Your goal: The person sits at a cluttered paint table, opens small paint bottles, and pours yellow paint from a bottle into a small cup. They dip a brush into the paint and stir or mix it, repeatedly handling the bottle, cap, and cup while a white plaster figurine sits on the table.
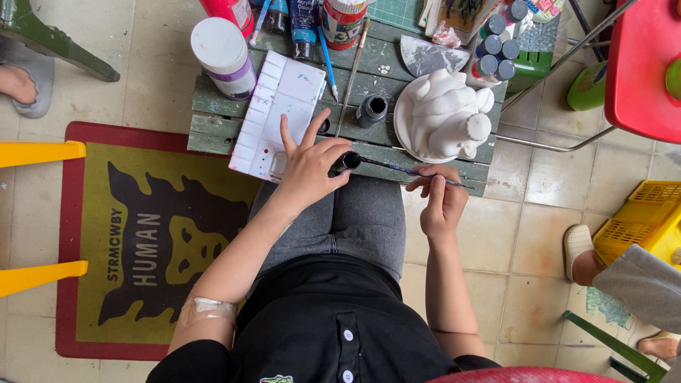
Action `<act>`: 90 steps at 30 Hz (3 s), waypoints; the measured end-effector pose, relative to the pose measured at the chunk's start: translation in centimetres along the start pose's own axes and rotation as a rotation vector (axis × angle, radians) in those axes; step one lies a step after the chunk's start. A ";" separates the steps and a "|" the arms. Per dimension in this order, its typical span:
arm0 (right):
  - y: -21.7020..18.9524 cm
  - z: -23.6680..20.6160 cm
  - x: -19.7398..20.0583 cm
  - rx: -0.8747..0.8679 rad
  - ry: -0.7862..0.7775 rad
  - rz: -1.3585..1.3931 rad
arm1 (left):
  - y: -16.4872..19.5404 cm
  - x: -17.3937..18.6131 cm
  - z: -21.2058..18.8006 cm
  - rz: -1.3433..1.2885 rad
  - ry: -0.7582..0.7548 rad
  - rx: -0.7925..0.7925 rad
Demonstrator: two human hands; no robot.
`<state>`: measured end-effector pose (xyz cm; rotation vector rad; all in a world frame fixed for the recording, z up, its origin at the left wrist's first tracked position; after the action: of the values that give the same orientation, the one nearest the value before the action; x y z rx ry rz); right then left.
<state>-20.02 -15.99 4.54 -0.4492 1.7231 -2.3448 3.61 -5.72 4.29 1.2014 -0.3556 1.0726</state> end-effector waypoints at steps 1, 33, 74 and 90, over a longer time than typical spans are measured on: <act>-0.2 0.1 -0.1 0.007 -0.009 -0.011 | 0.1 0.0 0.0 0.009 0.005 -0.010; -6.0 1.1 0.0 0.228 -0.075 -0.413 | 1.0 -1.5 0.2 0.083 0.008 -0.129; 5.1 -1.1 3.3 -0.194 0.322 0.124 | 0.2 -0.8 -0.6 0.049 0.084 -0.063; 4.7 -1.6 5.2 -0.162 0.426 0.177 | 1.4 -2.3 -0.6 0.057 0.147 0.026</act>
<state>-25.59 -17.70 0.28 0.1938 2.0427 -2.2993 1.16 -6.38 3.17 1.1339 -0.2638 1.2102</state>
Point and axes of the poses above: each hand's wrist, its own z-axis towards the middle knuckle, its own x-axis out of the back of the hand, y = z × x, the point moved 6 cm from there along z, towards the middle knuckle, and after that the axes turned 9 degrees about y, right-handed, at the moved point
